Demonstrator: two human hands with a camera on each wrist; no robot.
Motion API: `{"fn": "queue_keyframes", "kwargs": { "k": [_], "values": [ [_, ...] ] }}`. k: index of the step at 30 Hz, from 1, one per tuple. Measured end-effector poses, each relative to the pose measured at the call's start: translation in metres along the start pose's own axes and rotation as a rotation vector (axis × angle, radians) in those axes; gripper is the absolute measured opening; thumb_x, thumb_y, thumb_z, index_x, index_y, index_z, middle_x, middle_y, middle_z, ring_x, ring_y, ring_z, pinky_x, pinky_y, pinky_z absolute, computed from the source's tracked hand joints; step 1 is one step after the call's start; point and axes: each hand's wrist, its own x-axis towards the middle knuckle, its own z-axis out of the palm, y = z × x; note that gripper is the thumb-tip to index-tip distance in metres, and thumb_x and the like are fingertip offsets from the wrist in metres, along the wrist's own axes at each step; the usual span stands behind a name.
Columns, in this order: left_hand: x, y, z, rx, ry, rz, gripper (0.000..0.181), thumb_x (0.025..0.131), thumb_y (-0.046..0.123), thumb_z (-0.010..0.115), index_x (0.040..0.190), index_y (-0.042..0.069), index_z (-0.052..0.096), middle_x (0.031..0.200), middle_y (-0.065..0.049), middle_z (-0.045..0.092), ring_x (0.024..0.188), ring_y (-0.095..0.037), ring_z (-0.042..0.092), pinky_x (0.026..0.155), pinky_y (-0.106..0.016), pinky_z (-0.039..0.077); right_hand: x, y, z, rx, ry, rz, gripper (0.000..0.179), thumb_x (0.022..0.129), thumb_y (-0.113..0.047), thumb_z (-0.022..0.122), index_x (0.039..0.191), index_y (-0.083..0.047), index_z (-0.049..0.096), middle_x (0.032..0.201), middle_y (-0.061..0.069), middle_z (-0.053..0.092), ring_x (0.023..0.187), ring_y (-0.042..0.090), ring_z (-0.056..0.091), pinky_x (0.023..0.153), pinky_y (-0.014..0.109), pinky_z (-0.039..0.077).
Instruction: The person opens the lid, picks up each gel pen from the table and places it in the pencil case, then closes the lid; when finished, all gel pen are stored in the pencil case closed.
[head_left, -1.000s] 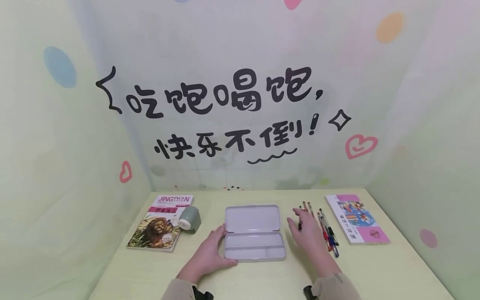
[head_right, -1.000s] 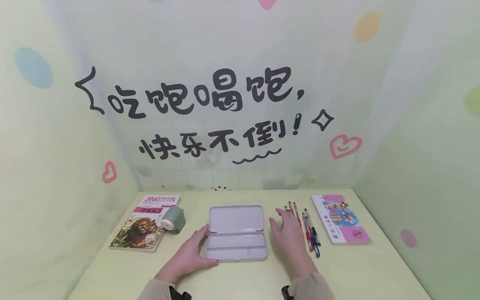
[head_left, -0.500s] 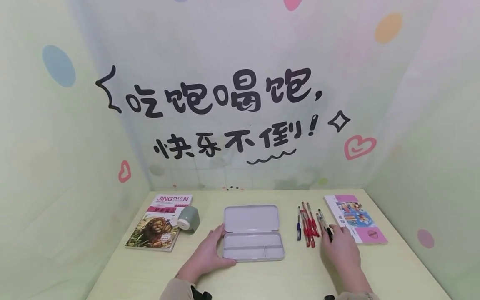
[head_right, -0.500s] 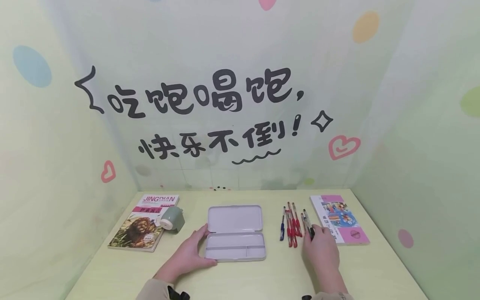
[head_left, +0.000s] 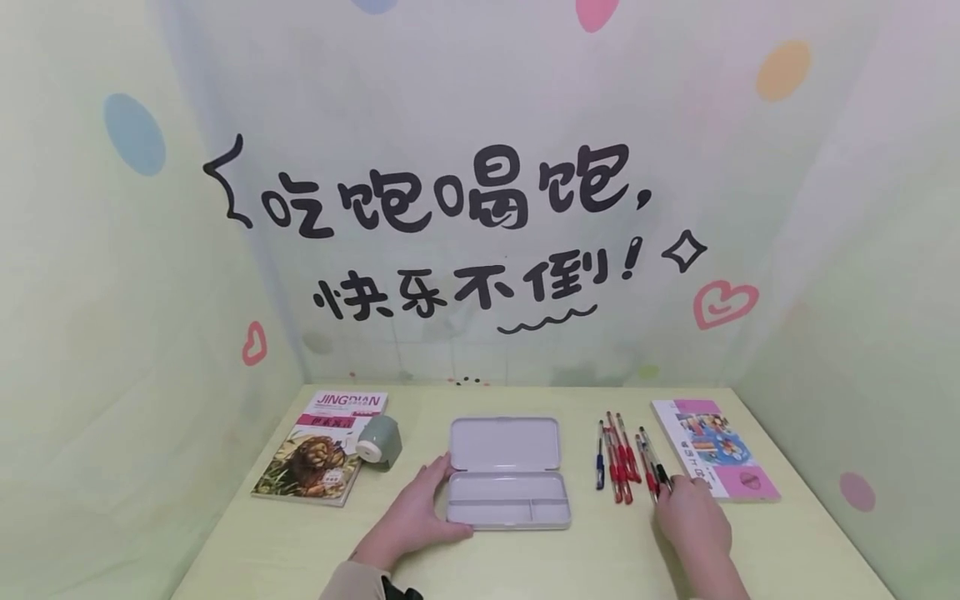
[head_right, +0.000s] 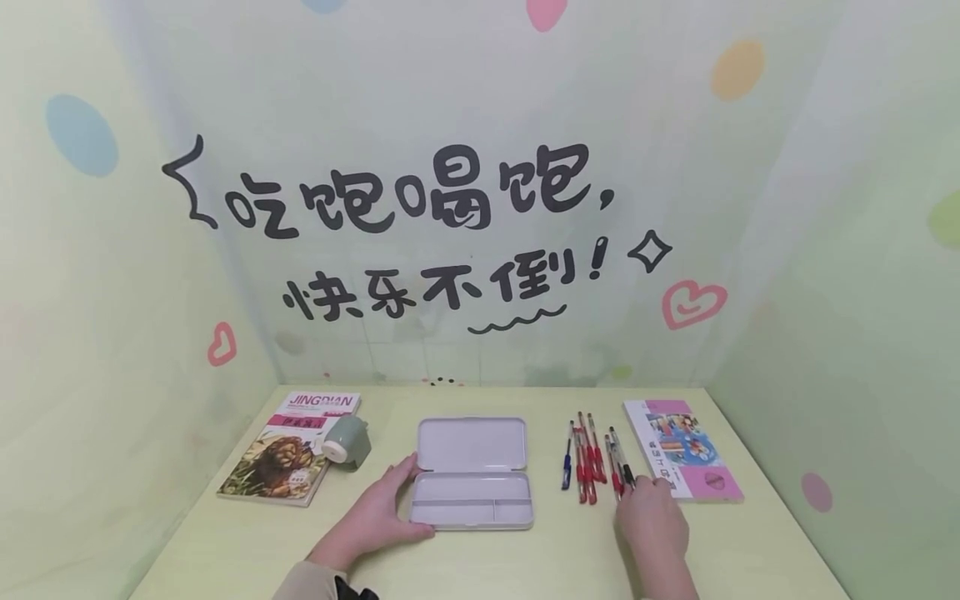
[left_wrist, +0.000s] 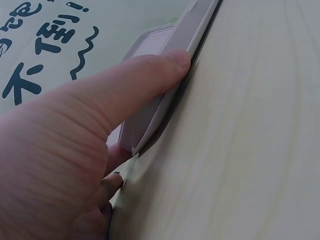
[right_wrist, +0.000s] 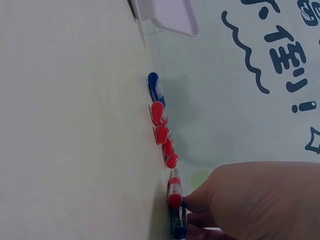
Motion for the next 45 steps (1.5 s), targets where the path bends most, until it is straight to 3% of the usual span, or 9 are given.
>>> {"fn": "queue_keyframes", "kwargs": {
  "k": [14,24,27,32,37,41,45],
  "values": [
    [-0.001,0.001,0.0,-0.002,-0.008,-0.009,0.138,0.068,0.057,0.1,0.174,0.005,0.028,0.177,-0.021,0.039,0.165,-0.056,0.029,0.136,-0.071,0.023,0.002,0.001,0.001,0.063,0.002,0.028,0.042,0.108,-0.019,0.058,0.132,0.015,0.065,0.106,0.033,0.069,0.093,0.041,0.069,0.077,0.06,0.065],
    [-0.001,-0.001,0.001,0.005,-0.007,-0.003,0.138,0.068,0.058,0.099,0.174,0.005,0.027,0.176,-0.019,0.041,0.165,-0.055,0.03,0.136,-0.071,0.023,-0.001,-0.002,0.0,0.079,0.049,0.026,0.042,0.107,-0.019,0.054,0.13,0.014,0.065,0.117,0.038,0.065,0.097,0.047,0.069,0.076,0.062,0.065],
    [-0.001,-0.001,0.001,0.006,-0.007,-0.009,0.138,0.068,0.058,0.099,0.174,0.006,0.028,0.177,-0.02,0.04,0.164,-0.056,0.03,0.136,-0.072,0.024,-0.003,-0.011,-0.001,0.089,0.11,-0.023,0.043,0.11,-0.022,0.053,0.135,0.011,0.064,0.125,0.039,0.063,0.103,0.049,0.069,0.078,0.062,0.065],
    [-0.001,0.0,0.001,0.004,-0.005,-0.019,0.137,0.068,0.057,0.099,0.174,0.008,0.028,0.178,-0.021,0.037,0.164,-0.058,0.029,0.135,-0.073,0.025,-0.012,-0.038,0.003,0.156,0.203,-0.142,0.042,0.111,-0.024,0.057,0.144,0.002,0.063,0.129,0.03,0.064,0.104,0.043,0.07,0.082,0.06,0.065],
    [0.0,0.0,0.0,-0.001,-0.001,-0.008,0.137,0.068,0.056,0.1,0.174,0.007,0.029,0.177,-0.02,0.04,0.164,-0.058,0.03,0.135,-0.073,0.024,-0.022,-0.071,0.016,0.198,0.291,-0.294,0.031,0.107,-0.02,0.068,0.134,-0.006,0.073,0.121,0.019,0.069,0.096,0.033,0.072,0.079,0.052,0.066],
    [0.001,-0.004,0.002,0.013,-0.003,-0.009,0.138,0.068,0.06,0.099,0.175,0.01,0.028,0.177,-0.018,0.04,0.165,-0.056,0.03,0.136,-0.072,0.024,-0.03,-0.096,0.027,0.21,0.23,-0.391,0.021,0.105,-0.018,0.072,0.125,-0.013,0.077,0.11,0.007,0.069,0.084,0.016,0.064,0.069,0.031,0.058],
    [0.001,-0.007,0.004,0.012,-0.008,-0.021,0.138,0.068,0.062,0.098,0.175,0.012,0.027,0.178,-0.019,0.038,0.165,-0.057,0.029,0.136,-0.072,0.025,-0.038,-0.119,0.037,0.178,0.142,-0.464,0.015,0.103,-0.018,0.075,0.118,-0.018,0.08,0.104,-0.001,0.067,0.079,0.007,0.058,0.066,0.022,0.051]
  ]
}}
